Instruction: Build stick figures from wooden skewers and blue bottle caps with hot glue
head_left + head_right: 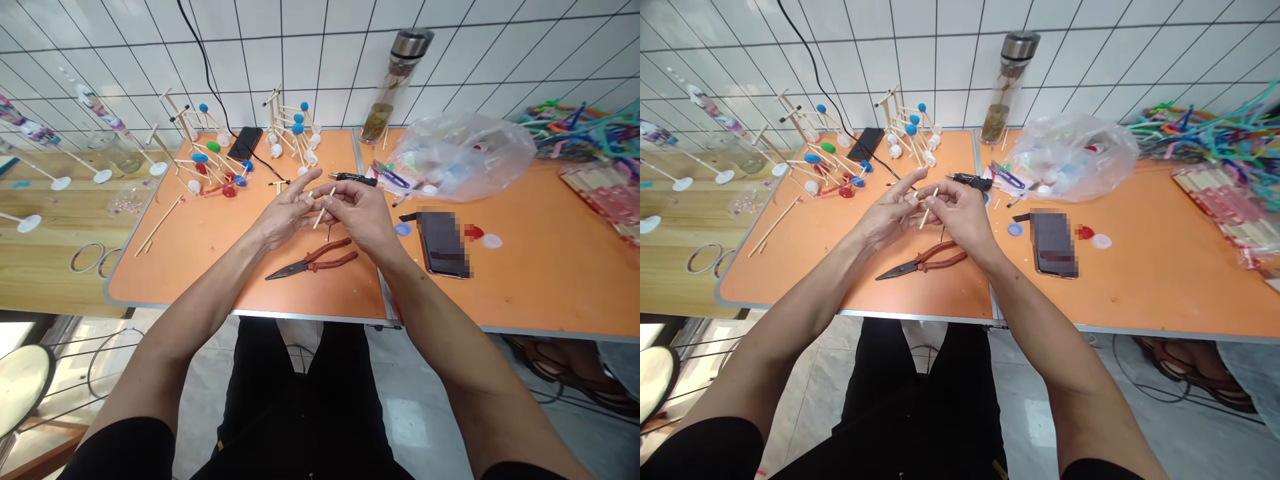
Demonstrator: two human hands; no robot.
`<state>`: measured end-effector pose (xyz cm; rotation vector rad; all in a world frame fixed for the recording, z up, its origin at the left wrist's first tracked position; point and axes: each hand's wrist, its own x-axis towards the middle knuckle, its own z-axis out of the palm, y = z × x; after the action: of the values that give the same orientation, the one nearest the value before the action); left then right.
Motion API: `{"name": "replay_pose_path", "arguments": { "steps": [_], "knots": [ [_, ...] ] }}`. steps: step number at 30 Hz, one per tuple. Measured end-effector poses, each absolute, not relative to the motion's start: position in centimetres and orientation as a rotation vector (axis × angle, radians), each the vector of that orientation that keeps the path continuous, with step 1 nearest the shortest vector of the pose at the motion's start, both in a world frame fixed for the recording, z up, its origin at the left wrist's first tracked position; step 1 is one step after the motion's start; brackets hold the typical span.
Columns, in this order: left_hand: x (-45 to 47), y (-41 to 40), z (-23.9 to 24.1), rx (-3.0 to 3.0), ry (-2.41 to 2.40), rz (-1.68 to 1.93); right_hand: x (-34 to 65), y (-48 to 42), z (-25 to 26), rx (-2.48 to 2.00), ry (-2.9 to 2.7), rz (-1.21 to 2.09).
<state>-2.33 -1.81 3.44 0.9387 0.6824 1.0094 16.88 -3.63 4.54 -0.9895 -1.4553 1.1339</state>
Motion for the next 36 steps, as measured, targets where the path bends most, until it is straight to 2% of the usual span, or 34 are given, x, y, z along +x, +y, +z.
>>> {"name": "replay_pose_path", "arguments": {
  "steps": [13, 25, 36],
  "knots": [
    [-1.4, -2.5, 3.7, 0.909, 0.822, 1.042, 16.6, -3.0, 3.6, -0.945, -1.392, 1.250],
    [-1.0, -2.1, 3.5, 0.821, 0.671, 1.066, 17.3, -2.6, 3.8, -0.959, -1.356, 1.259],
    [-3.0, -2.0, 3.8, 1.120, 0.840, 0.720, 18.4, -1.8, 3.7, -1.047, -1.363, 1.194]
  ]
}}
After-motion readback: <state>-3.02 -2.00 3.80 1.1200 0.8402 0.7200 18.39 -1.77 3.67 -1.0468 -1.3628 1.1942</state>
